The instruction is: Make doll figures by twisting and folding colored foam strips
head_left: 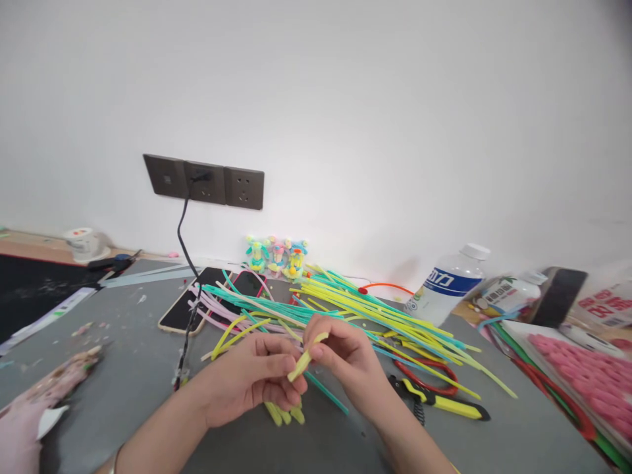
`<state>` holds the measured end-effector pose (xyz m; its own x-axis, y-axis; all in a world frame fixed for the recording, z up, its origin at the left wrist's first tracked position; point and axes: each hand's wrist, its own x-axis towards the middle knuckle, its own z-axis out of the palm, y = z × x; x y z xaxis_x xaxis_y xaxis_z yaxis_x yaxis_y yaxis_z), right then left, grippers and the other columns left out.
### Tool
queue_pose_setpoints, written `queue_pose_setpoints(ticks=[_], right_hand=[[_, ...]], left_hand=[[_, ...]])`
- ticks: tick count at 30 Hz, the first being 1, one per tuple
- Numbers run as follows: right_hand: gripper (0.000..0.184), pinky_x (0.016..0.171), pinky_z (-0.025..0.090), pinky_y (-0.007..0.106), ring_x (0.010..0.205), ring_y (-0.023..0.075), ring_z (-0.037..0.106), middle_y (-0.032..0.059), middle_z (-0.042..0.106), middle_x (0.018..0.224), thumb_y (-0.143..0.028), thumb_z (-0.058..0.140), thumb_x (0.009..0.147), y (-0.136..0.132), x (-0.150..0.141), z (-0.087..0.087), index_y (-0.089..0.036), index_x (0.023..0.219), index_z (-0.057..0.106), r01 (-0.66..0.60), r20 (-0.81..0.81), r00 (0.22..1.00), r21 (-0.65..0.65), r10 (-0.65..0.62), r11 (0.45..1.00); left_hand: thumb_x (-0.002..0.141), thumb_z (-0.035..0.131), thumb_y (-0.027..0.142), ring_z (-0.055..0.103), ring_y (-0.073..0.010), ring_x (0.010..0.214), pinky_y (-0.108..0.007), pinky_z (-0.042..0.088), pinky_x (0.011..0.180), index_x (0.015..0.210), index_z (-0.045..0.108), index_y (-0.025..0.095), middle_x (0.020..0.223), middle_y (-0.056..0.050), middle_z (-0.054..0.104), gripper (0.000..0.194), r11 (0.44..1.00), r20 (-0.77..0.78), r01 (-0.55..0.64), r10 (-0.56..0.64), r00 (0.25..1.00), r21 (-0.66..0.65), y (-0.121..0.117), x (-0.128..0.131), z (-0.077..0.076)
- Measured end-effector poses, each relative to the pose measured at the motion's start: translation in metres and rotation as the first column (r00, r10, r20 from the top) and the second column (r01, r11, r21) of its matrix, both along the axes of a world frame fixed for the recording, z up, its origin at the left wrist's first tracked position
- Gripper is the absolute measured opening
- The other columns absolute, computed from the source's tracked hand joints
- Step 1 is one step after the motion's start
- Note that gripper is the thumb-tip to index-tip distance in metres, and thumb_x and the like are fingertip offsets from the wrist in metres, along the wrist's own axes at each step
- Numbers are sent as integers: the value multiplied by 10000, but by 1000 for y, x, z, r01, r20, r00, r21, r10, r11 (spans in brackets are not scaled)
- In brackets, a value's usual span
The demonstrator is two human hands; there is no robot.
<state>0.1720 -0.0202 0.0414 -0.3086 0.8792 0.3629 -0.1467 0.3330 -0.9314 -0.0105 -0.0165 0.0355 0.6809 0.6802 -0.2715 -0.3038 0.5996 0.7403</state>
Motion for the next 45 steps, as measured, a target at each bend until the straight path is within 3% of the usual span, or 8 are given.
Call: queue_pose_setpoints(ticks=[5,10,18,25,33,38,45], right_hand=[[284,598,434,262,648,143,519,7,551,685,-417,662,877,0,0,-1,-189,718,603,-49,-7,999,-55,48,997],[269,603,437,257,641,138,530,3,564,678,-402,662,879,1,-1,-1,-190,726,594,-47,-17,999,-61,46,997],[225,586,460,243,613,128,557,-7,574,701,-388,665,875,1,-3,-4,-200,797,567,-24,-73,997,-140,14,990],[133,601,431,235,671,132,527,8,568,761,-314,649,885,1,-1,-7,-197,831,617,112,-1,994,-18,-112,994],[124,610,399,263,672,149,506,9,566,725,-233,601,903,3,-4,-13,-201,782,606,232,110,962,158,-251,960],[148,613,394,270,677,153,508,10,561,723,-232,587,914,1,-5,-13,-201,769,582,241,113,958,187,-264,952],[178,601,399,260,657,146,502,6,556,716,-258,566,929,-1,-6,-14,-202,760,556,205,125,967,149,-224,967]], left_hand=[[629,873,418,659,-99,511,-152,535,506,717,743,119,656,-57,719,337,998,-11,59,-59,998,8,-1,-1,1],[691,842,356,683,-112,553,-167,549,533,746,747,128,709,-67,737,254,996,-57,81,-79,995,25,-1,-1,4],[762,788,370,664,-108,575,-176,548,519,781,713,129,750,-59,712,253,997,-88,7,-1,996,71,0,0,3],[764,798,324,597,-58,564,-144,514,549,845,735,126,705,-10,650,223,973,-119,-191,206,971,129,4,2,4],[637,883,369,599,-90,629,-192,535,592,953,740,165,748,-10,635,403,956,-54,-237,250,967,173,4,1,1],[666,874,282,604,-94,676,-206,541,654,948,744,166,811,-22,653,332,935,-40,-285,299,953,210,4,3,1],[708,839,331,607,-101,671,-219,530,685,904,753,173,781,-20,670,266,899,-12,-361,375,927,247,5,2,-4]])
